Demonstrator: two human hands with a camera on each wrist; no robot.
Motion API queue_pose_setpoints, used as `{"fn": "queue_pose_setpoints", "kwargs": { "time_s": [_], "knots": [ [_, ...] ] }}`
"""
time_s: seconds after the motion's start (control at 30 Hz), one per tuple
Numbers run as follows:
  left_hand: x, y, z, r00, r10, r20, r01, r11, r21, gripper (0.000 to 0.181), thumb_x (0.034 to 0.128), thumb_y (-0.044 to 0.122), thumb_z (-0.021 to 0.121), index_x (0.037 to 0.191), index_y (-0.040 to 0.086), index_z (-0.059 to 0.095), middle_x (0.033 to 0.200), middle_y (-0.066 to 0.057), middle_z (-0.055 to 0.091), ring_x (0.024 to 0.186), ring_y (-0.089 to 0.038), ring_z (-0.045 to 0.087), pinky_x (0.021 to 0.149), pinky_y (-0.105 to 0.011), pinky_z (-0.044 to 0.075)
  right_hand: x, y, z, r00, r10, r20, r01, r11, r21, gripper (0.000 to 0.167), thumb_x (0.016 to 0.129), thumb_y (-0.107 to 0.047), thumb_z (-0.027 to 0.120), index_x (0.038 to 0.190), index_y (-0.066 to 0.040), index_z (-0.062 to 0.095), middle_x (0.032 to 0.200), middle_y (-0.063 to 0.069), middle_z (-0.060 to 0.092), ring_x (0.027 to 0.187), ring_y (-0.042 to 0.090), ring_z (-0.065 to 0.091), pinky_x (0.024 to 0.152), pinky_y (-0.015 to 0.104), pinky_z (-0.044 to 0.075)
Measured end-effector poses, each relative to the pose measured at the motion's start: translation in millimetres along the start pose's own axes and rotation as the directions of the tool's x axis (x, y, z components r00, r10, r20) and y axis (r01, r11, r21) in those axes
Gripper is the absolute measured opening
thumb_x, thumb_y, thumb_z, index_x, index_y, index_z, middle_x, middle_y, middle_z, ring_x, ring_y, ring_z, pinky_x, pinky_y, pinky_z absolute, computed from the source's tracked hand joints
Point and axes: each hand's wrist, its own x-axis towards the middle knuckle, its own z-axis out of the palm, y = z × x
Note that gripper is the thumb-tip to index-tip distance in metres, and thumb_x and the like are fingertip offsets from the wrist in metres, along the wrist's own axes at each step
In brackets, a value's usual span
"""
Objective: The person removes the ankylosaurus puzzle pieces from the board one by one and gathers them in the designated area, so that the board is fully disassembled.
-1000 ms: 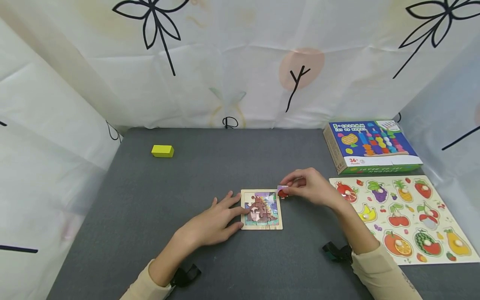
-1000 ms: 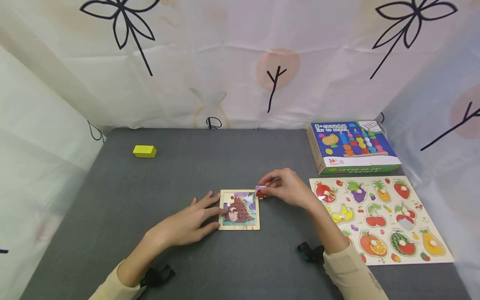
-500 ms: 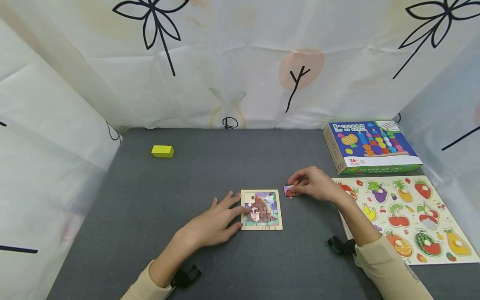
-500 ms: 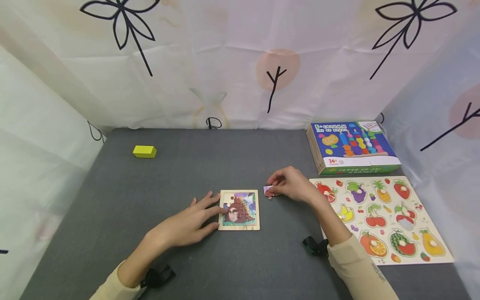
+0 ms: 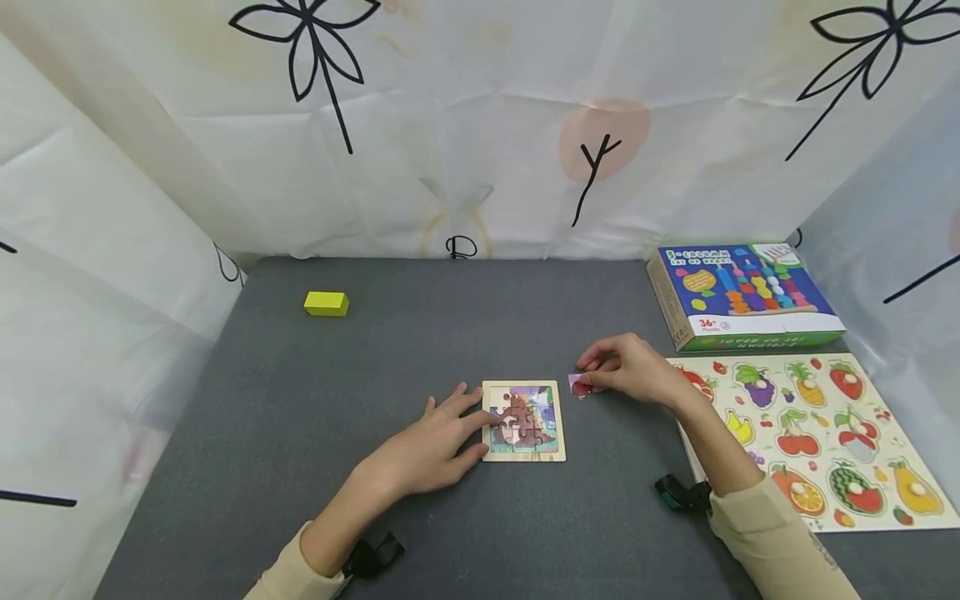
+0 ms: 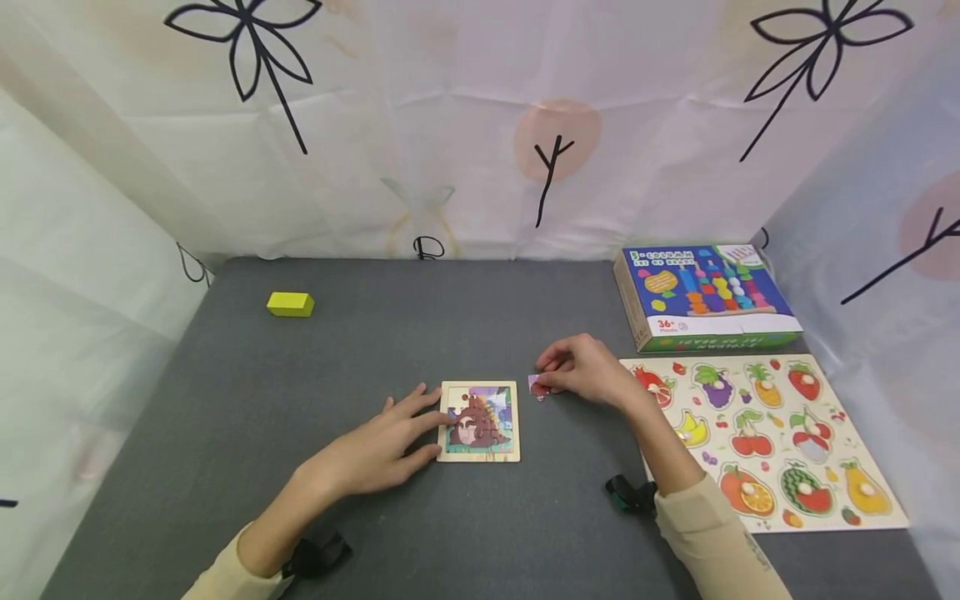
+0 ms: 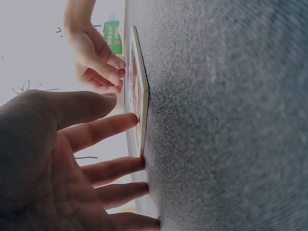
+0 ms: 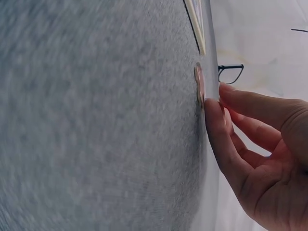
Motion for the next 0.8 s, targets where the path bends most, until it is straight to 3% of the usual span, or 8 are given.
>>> {"fn": "queue_pose_setpoints", "kwargs": {
  "time_s": [0.17, 0.33, 0.5, 0.6, 0.7, 0.8],
  "knots": [
    [-1.0, 0.5, 2.2, 0.999, 0.005, -0.036, -0.005, 1.0, 0.0, 0.039, 0.1095, 0.022, 0.064, 0.148, 0.013, 0.065, 0.172, -0.023, 0.04, 0.165, -0.049, 0.029, 0.118, -0.085, 0.03, -0.2, -3, 7, 0.999, -0.037, 0.024, 0.036, 0.998, 0.053, 0.019, 0.098, -0.005, 0.078, 0.114, 0.007, 0.077, 0.097, 0.016, 0.078, 0.081, 0.012, 0.076, 0.073, 0.024, 0.062],
    [0.7, 1.9, 6.2, 0.994, 0.003, -0.112, 0.0, 1.0, 0.026, 0.039, 0.1079, 0.022, 0.066, 0.144, 0.008, 0.066, 0.167, -0.024, 0.046, 0.161, -0.049, 0.036, 0.118, -0.083, 0.034, 0.7, -9, 18, 0.997, -0.07, 0.046, 0.065, 0.993, 0.096, 0.02, 0.099, -0.005, 0.077, 0.115, 0.007, 0.076, 0.097, 0.017, 0.077, 0.081, 0.014, 0.076, 0.075, 0.03, 0.066],
    [4.8, 3.5, 10.3, 0.978, -0.012, -0.208, 0.017, 1.0, 0.021, 0.037, 0.104, 0.018, 0.072, 0.138, 0.004, 0.068, 0.156, -0.021, 0.056, 0.149, -0.042, 0.051, 0.119, -0.066, 0.047, 4.5, -18, 31, 0.992, -0.103, 0.075, 0.093, 0.987, 0.128, 0.018, 0.099, -0.005, 0.077, 0.114, 0.006, 0.076, 0.094, 0.015, 0.077, 0.079, 0.013, 0.073, 0.073, 0.029, 0.064],
    [8.0, 3.7, 11.1, 0.966, -0.035, -0.257, 0.028, 0.999, -0.032, 0.032, 0.1016, 0.015, 0.075, 0.131, 0.004, 0.071, 0.146, -0.017, 0.062, 0.136, -0.036, 0.057, 0.113, -0.054, 0.053, 8.3, -23, 39, 0.988, -0.128, 0.089, 0.117, 0.986, 0.115, 0.018, 0.099, -0.006, 0.078, 0.113, 0.005, 0.077, 0.092, 0.013, 0.077, 0.076, 0.009, 0.068, 0.071, 0.024, 0.059],
    [11.1, 3.0, 10.2, 0.956, -0.061, -0.288, 0.033, 0.994, -0.1, 0.027, 0.0998, 0.014, 0.077, 0.126, 0.006, 0.074, 0.138, -0.013, 0.065, 0.128, -0.031, 0.059, 0.108, -0.052, 0.053, 13.2, -28, 47, 0.984, -0.148, 0.095, 0.139, 0.985, 0.098, 0.017, 0.098, -0.007, 0.079, 0.111, 0.003, 0.078, 0.092, 0.011, 0.077, 0.074, 0.006, 0.064, 0.069, 0.021, 0.053],
    [14.0, 0.3, 8.9, 0.954, -0.075, -0.29, 0.027, 0.986, -0.163, 0.024, 0.0999, 0.013, 0.077, 0.123, 0.008, 0.076, 0.129, -0.009, 0.067, 0.117, -0.025, 0.061, 0.101, -0.047, 0.055, 18.6, -33, 54, 0.981, -0.165, 0.106, 0.156, 0.984, 0.084, 0.016, 0.098, -0.009, 0.08, 0.11, 0.001, 0.079, 0.094, 0.011, 0.08, 0.075, 0.006, 0.066, 0.069, 0.02, 0.054]
  ]
}}
